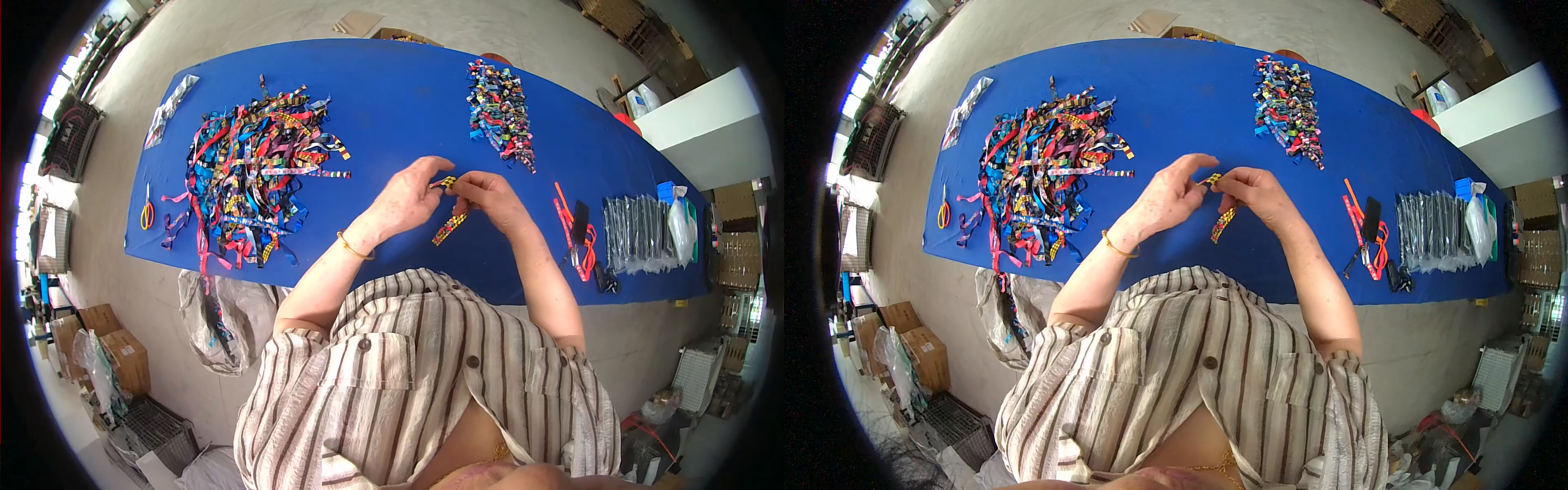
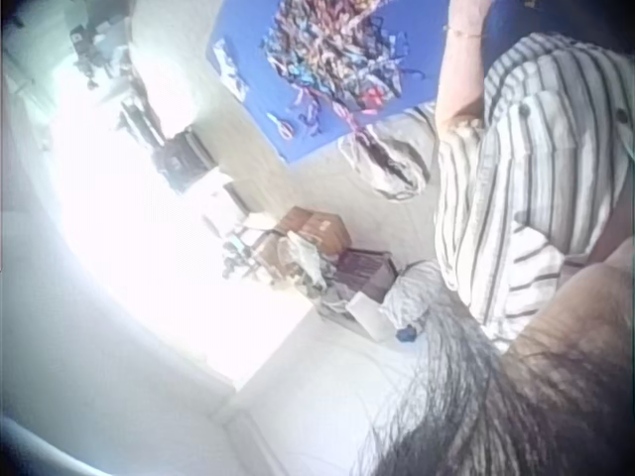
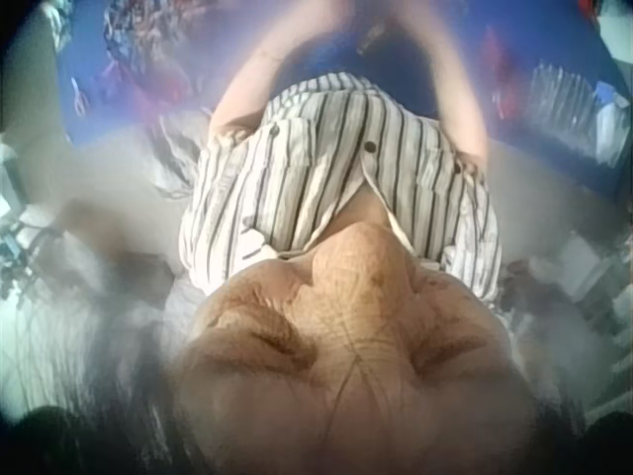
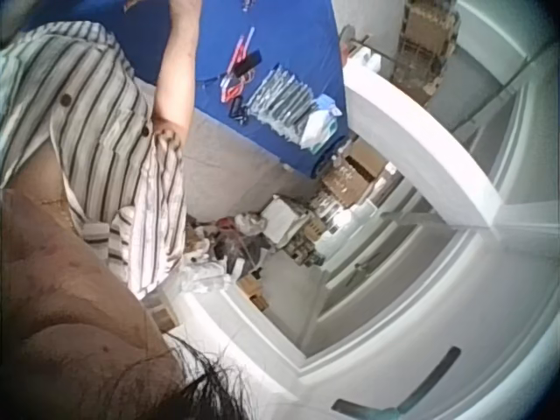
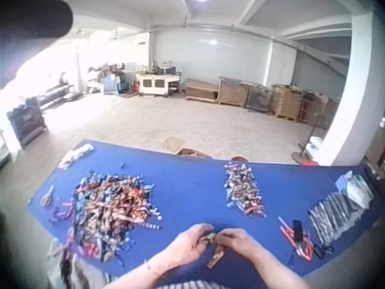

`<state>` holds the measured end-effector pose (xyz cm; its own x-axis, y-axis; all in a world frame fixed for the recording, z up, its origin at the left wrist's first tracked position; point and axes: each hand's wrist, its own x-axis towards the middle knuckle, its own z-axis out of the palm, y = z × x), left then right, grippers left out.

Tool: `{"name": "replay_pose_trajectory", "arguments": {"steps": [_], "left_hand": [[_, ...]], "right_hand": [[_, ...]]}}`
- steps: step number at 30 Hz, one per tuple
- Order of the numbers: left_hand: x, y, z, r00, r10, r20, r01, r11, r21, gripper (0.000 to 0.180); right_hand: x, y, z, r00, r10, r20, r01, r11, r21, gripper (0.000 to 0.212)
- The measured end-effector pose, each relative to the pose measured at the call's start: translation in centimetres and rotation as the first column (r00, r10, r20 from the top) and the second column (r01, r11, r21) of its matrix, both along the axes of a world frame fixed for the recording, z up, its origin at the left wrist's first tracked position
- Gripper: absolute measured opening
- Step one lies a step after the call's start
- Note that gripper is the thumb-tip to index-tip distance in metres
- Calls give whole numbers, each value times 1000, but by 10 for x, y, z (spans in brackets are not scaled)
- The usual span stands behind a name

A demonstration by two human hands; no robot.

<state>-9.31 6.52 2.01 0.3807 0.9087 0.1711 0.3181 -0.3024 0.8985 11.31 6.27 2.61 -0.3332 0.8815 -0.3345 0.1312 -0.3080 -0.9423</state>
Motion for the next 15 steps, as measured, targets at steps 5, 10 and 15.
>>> {"name": "replay_pose_trajectory", "arguments": {"steps": [5,10,15], "left_hand": [[-2,6,-14,994,-104,-11,105,987,126,27],[-11,13,-20,998,48,50,-44,996,-72,18],[-13,16,-24,986,140,89,-121,974,-193,14]], "right_hand": [[-4,4,-7,999,48,13,-48,999,-1,23],[-1,-3,-3,992,119,28,-120,992,24,22],[-5,-7,7,971,224,-86,-215,971,106,27]]}}
